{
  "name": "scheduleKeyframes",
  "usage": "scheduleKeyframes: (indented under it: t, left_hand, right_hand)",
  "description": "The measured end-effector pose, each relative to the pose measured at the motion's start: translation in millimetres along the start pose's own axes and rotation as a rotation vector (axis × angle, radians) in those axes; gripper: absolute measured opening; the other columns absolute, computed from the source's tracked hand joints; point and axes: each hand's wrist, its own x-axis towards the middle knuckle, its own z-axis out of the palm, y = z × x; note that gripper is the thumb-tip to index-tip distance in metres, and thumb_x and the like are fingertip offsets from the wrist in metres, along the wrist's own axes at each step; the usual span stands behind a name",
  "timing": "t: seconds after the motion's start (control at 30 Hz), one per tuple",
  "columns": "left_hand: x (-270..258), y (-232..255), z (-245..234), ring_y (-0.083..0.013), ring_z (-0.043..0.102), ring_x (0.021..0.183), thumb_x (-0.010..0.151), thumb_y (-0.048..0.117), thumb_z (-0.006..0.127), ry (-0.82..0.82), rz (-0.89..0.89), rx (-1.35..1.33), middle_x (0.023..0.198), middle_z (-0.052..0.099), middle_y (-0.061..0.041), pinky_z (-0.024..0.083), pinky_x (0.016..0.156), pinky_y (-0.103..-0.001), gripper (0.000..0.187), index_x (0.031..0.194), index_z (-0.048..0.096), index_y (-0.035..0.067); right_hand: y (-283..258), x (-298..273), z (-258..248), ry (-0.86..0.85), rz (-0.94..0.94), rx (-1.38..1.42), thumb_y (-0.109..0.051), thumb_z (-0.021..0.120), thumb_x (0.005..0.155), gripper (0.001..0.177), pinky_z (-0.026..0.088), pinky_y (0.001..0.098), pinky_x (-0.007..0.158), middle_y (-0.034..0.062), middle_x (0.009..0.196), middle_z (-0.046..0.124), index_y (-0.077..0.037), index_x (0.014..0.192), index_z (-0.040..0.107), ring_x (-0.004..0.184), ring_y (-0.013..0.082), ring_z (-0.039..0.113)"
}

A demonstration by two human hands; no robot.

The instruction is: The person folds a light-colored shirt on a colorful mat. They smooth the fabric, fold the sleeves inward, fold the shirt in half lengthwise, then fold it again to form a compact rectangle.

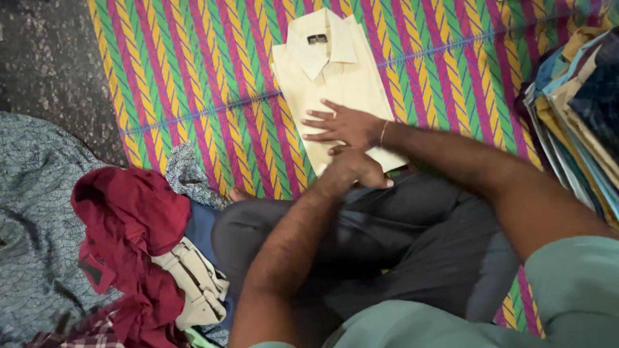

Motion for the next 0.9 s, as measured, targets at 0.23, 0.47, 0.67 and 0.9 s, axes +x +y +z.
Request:
scheduleKeyframes:
  t: [0.23, 0.47, 0.67, 0.9]
  left_hand:
    - [-26, -36, -41, -0.0388, 0.059, 0.112, 0.098, 0.043, 0.059, 0.934, -0.118, -0.147, 0.117, 0.064, -0.019, 0.05, 0.092, -0.055, 0.043, 0.118, 0.061, 0.005]
    - [-20, -42, -37, -0.0462, 0.035, 0.144, 0.098, 0.048, 0.062, 1.463, -0.192, -0.207, 0.145, 0.043, -0.032, 0.026, 0.125, -0.058, 0.071, 0.134, 0.045, -0.011]
    - [11, -81, -31, -0.0418, 0.016, 0.158, 0.099, 0.055, 0.056, 1.511, -0.207, -0.147, 0.165, 0.022, -0.032, 0.015, 0.128, -0.057, 0.093, 0.157, 0.026, -0.011]
    - [6, -96, -42, -0.0327, 0.004, 0.16, 0.102, 0.065, 0.037, 1.276, -0.545, -0.016, 0.174, 0.011, -0.013, -0.003, 0.12, -0.073, 0.087, 0.161, 0.023, 0.002]
  right_hand:
    - [6, -28, 10, 0.629, 0.596, 0.323, -0.029, 0.044, 0.109, 0.045, 0.03, 0.0458, 0.135, 0.0181, 0.154, 0.057, -0.005, 0.144, 0.057, 0.151, 0.032, 0.048]
    - [12, -11, 16, 0.58, 0.729, 0.035, -0.025, 0.039, 0.11, 0.055, 0.021, 0.0536, 0.129, 0.0333, 0.157, 0.045, 0.012, 0.151, 0.044, 0.151, 0.0465, 0.036]
    - [18, 0, 5, 0.355, 0.817, -0.097, -0.033, 0.043, 0.107, 0.068, 0.01, 0.0599, 0.127, 0.0337, 0.158, 0.039, 0.014, 0.156, 0.033, 0.151, 0.0468, 0.031]
    - [35, -2, -13, 0.34, 0.898, -0.201, -0.037, 0.043, 0.108, 0.064, 0.002, 0.0659, 0.122, 0.0329, 0.16, 0.036, 0.007, 0.153, 0.043, 0.154, 0.046, 0.026]
